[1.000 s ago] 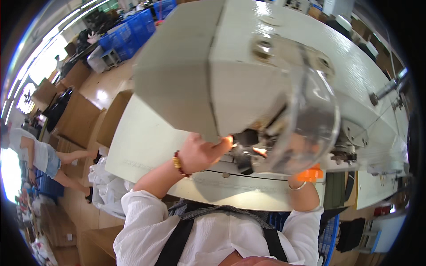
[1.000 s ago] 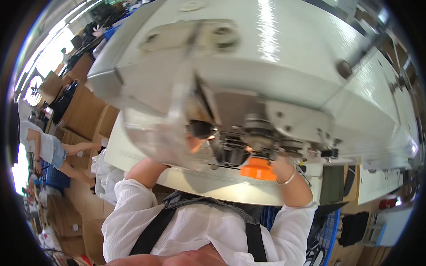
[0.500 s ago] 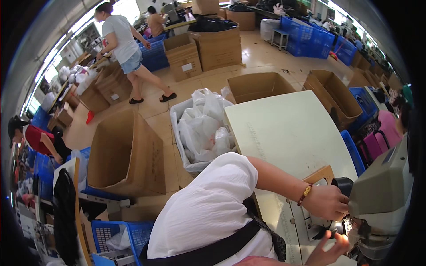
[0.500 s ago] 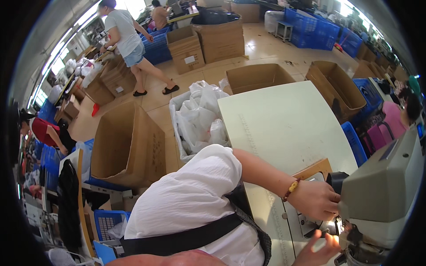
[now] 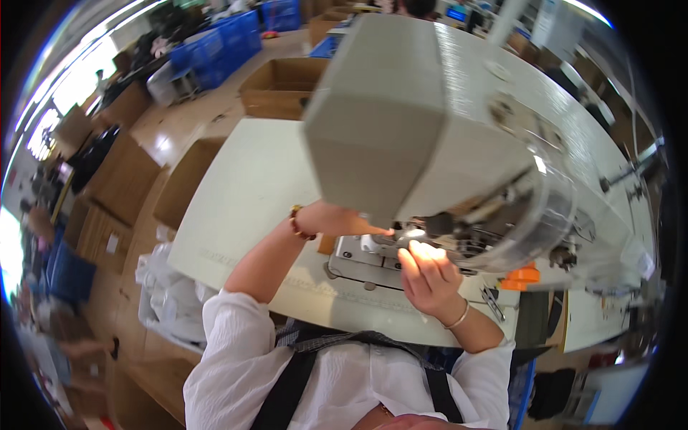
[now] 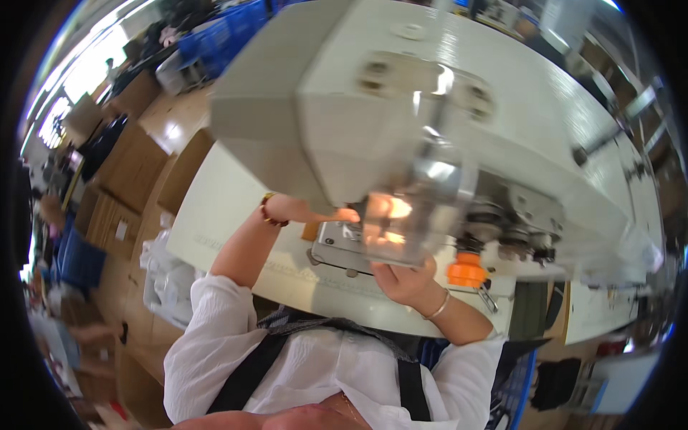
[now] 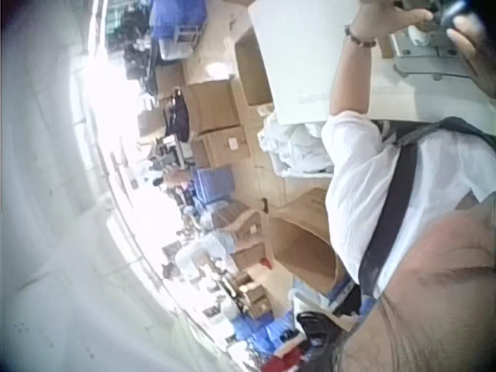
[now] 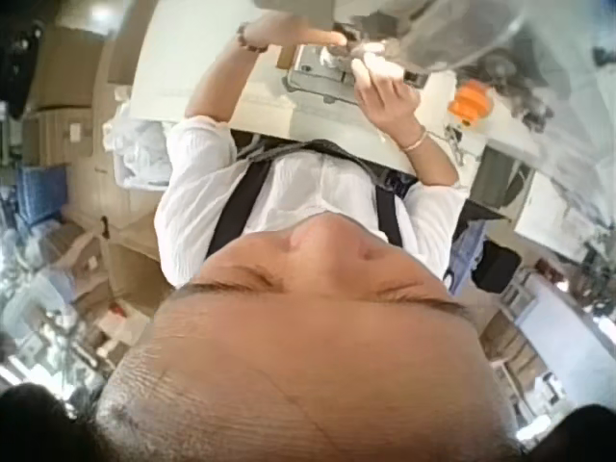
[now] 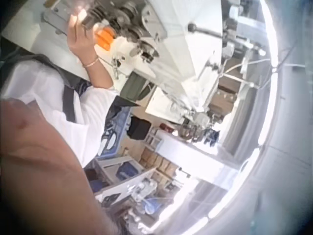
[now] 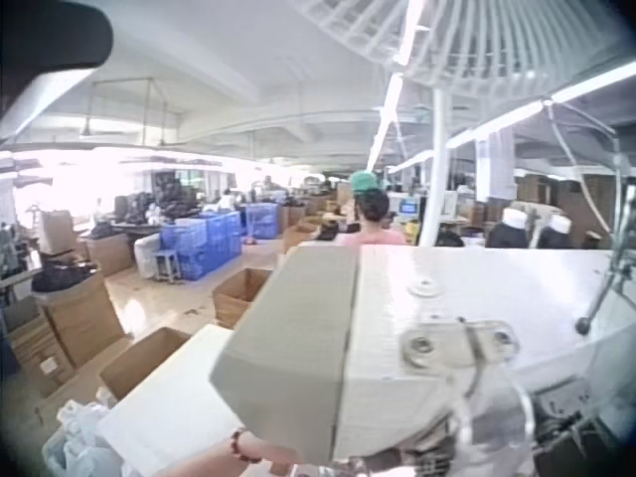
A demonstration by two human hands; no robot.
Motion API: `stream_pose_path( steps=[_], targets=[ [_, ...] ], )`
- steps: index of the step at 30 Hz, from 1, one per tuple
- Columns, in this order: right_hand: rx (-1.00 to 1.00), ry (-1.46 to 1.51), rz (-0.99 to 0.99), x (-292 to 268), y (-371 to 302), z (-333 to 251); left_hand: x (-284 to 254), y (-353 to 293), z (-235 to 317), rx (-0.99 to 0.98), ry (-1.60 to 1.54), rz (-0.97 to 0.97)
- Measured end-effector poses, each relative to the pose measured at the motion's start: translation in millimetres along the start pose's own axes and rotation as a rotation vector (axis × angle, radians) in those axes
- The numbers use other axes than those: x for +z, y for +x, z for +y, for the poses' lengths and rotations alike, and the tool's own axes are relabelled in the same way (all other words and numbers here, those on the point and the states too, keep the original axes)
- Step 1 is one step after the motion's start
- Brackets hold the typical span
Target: The person trims and threads the needle area on a sewing machine using snips. The person then takes shoe pieces and sews them together on the sewing machine.
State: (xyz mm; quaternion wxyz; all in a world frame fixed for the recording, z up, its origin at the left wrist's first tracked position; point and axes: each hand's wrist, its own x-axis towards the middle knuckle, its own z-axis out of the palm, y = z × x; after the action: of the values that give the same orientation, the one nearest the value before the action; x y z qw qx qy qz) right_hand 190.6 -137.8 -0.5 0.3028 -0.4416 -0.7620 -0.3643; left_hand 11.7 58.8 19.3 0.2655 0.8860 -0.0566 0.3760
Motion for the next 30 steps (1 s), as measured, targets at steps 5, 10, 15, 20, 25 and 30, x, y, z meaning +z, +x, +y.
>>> stream_pose_path(
  steps=[5,10,15,20,25,30],
  targets=[
    [0.014,0.062,-0.007,-2.3,-0.6,3.0,3.4,-4.3,4.5,-0.234,0.053,-0.087],
    [0.032,0.254,-0.096,-2.4,-2.1,8.1,10.4,-8.8,1.9,-0.117,0.017,0.048],
    [-0.182,-0.139,-0.196,6.5,-28.2,12.5,11.7,-8.6,16.7,-0.33,-0.012,-0.045],
    [0.183,0.417,-0.361,36.1,-57.4,13.7,21.6,-3.6,27.4,-0.307,-0.031,0.114],
    [-0.077,-0.104,-0.587,32.8,-71.9,24.4,27.1,-3.6,21.7,-0.273,0.237,0.05],
    [0.102,0.174,-0.233,35.2,-79.6,32.0,26.6,-3.9,27.2,-0.372,0.162,0.1]
  ],
)
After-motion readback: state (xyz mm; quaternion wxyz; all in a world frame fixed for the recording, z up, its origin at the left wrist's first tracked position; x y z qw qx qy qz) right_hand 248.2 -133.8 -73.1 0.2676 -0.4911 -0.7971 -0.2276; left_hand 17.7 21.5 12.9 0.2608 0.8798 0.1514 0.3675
